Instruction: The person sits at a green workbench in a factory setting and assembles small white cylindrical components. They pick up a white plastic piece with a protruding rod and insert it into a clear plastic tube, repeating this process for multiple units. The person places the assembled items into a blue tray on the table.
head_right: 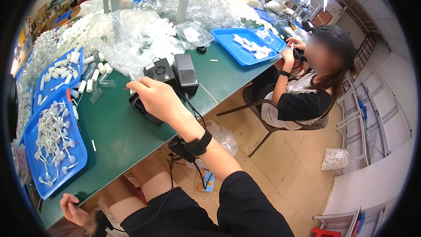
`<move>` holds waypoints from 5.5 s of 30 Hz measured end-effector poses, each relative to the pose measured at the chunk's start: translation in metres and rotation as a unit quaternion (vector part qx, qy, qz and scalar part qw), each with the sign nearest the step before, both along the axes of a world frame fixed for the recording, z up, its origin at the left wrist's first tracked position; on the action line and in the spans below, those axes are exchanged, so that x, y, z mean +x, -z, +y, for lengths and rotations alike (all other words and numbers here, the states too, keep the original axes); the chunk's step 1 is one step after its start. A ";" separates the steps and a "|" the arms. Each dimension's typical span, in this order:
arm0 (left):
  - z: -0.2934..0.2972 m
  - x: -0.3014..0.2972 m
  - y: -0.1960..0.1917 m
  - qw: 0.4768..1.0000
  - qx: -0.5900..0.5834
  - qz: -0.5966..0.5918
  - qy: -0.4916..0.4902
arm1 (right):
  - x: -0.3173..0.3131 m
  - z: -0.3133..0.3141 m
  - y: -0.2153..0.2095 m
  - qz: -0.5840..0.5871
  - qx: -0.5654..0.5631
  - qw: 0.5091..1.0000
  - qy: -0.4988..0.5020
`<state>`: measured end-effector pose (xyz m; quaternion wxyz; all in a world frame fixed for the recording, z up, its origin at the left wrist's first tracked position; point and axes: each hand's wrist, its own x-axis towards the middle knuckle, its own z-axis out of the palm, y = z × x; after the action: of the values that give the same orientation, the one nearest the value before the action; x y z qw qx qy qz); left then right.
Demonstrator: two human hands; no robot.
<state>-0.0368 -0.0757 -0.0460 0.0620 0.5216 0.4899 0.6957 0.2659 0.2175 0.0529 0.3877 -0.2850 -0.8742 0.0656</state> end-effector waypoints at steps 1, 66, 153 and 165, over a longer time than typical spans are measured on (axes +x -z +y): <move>-0.001 -0.001 -0.001 1.000 0.005 -0.005 0.004 | 0.000 0.000 -0.001 0.010 0.006 1.000 -0.002; 0.023 0.036 -0.030 0.951 -0.066 0.268 -0.142 | -0.088 -0.067 0.040 -0.013 0.170 0.982 -0.080; 0.070 0.032 -0.058 0.959 -0.183 0.159 -0.150 | -0.069 -0.067 0.038 0.268 -0.365 0.890 0.046; 0.068 0.031 -0.053 0.977 -0.126 0.059 -0.163 | -0.088 -0.057 0.042 0.206 -0.250 0.943 0.079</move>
<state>-0.0055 -0.0074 0.0071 -0.0158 0.4629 0.6549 0.5972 0.1777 0.1602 0.0114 0.4794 -0.4213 -0.7053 0.3085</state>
